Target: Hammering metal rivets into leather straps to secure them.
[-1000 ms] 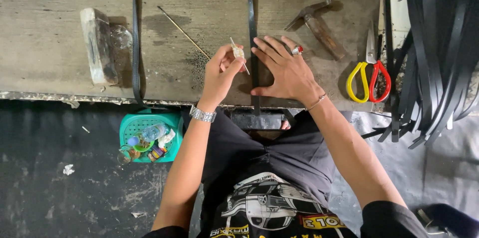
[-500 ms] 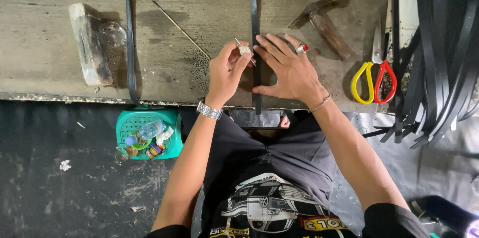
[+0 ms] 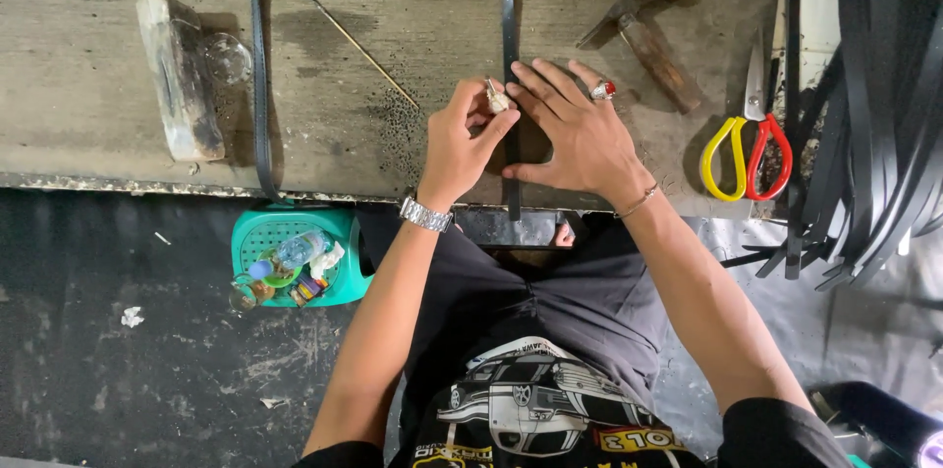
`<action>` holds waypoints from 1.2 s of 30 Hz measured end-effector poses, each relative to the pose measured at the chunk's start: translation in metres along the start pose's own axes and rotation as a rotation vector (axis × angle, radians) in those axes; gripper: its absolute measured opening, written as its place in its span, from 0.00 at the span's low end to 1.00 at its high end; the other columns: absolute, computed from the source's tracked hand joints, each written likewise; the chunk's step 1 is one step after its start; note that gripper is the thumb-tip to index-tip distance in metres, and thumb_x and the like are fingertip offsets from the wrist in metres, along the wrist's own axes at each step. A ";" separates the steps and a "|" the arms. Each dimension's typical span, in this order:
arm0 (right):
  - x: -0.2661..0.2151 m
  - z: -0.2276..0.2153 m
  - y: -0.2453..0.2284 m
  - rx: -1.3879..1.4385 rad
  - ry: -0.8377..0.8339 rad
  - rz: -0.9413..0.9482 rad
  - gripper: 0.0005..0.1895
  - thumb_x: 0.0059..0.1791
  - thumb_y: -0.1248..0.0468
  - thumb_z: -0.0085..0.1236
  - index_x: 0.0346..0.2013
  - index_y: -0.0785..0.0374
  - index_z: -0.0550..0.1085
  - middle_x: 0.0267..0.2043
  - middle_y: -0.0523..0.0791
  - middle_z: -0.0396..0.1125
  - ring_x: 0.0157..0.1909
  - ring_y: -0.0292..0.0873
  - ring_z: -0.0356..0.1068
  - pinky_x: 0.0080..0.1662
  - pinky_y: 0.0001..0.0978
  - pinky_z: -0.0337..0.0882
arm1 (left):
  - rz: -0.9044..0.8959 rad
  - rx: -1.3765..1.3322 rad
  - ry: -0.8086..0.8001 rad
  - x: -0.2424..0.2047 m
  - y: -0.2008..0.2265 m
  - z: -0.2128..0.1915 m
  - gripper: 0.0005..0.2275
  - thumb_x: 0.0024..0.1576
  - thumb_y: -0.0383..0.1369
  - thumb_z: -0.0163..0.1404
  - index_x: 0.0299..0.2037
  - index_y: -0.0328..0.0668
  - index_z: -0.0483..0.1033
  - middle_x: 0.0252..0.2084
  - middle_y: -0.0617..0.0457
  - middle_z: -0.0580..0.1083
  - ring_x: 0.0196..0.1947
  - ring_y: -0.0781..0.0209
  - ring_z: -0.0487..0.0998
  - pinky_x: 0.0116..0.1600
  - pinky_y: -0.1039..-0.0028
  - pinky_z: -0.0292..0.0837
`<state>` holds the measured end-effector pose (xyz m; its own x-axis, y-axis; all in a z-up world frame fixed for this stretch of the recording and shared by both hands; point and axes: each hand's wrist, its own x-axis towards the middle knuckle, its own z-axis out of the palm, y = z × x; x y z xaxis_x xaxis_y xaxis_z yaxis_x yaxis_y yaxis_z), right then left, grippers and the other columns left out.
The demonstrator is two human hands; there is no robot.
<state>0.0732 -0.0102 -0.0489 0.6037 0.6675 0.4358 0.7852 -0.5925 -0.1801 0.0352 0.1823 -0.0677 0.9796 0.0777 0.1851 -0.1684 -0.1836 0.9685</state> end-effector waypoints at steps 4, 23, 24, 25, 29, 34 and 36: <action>0.005 -0.006 -0.004 0.012 0.011 -0.001 0.48 0.42 0.30 0.62 0.63 0.60 0.71 0.71 0.45 0.63 0.72 0.45 0.60 0.70 0.49 0.53 | 0.028 0.038 -0.021 0.002 0.005 0.001 0.14 0.62 0.36 0.59 0.55 0.44 0.74 0.40 0.44 0.81 0.37 0.56 0.84 0.42 0.72 0.83; 0.001 -0.002 -0.001 0.016 0.000 -0.003 0.49 0.42 0.28 0.60 0.62 0.61 0.71 0.71 0.44 0.63 0.72 0.45 0.60 0.69 0.49 0.54 | 0.047 -0.033 0.029 0.001 -0.009 0.002 0.14 0.64 0.35 0.55 0.56 0.36 0.74 0.44 0.38 0.80 0.38 0.52 0.85 0.42 0.70 0.82; 0.001 -0.002 -0.001 0.019 -0.002 -0.002 0.49 0.41 0.28 0.61 0.62 0.61 0.71 0.71 0.44 0.63 0.72 0.45 0.60 0.69 0.49 0.53 | 0.051 -0.040 0.040 0.000 -0.010 0.002 0.15 0.64 0.35 0.57 0.55 0.34 0.73 0.44 0.38 0.80 0.37 0.52 0.85 0.42 0.71 0.82; 0.001 -0.002 -0.001 0.019 -0.001 -0.001 0.49 0.41 0.28 0.61 0.62 0.61 0.71 0.71 0.44 0.63 0.72 0.45 0.60 0.69 0.49 0.53 | 0.051 -0.039 0.039 0.000 -0.011 0.002 0.15 0.64 0.35 0.57 0.55 0.34 0.73 0.44 0.38 0.80 0.37 0.52 0.85 0.42 0.71 0.82; 0.001 -0.002 -0.001 0.018 0.002 -0.003 0.49 0.41 0.28 0.61 0.62 0.61 0.71 0.71 0.45 0.63 0.72 0.46 0.60 0.70 0.49 0.53 | 0.060 -0.039 0.047 0.001 -0.004 0.002 0.15 0.63 0.35 0.58 0.55 0.36 0.75 0.43 0.40 0.81 0.36 0.57 0.85 0.41 0.72 0.82; 0.002 -0.001 -0.002 0.030 0.008 0.002 0.50 0.42 0.26 0.59 0.62 0.62 0.70 0.70 0.46 0.64 0.72 0.47 0.60 0.69 0.51 0.54 | 0.065 -0.059 0.024 0.003 0.004 0.001 0.14 0.66 0.37 0.53 0.57 0.39 0.77 0.43 0.39 0.80 0.36 0.57 0.84 0.40 0.70 0.82; 0.004 -0.006 -0.004 0.028 0.002 -0.006 0.49 0.43 0.28 0.59 0.64 0.61 0.70 0.71 0.46 0.63 0.72 0.47 0.60 0.70 0.50 0.53 | 0.072 -0.075 0.024 0.002 -0.001 0.000 0.13 0.65 0.35 0.55 0.54 0.35 0.77 0.43 0.37 0.80 0.37 0.51 0.85 0.42 0.69 0.84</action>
<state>0.0711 -0.0078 -0.0409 0.5986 0.6703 0.4387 0.7925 -0.5753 -0.2024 0.0375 0.1823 -0.0681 0.9620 0.0903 0.2576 -0.2468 -0.1154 0.9622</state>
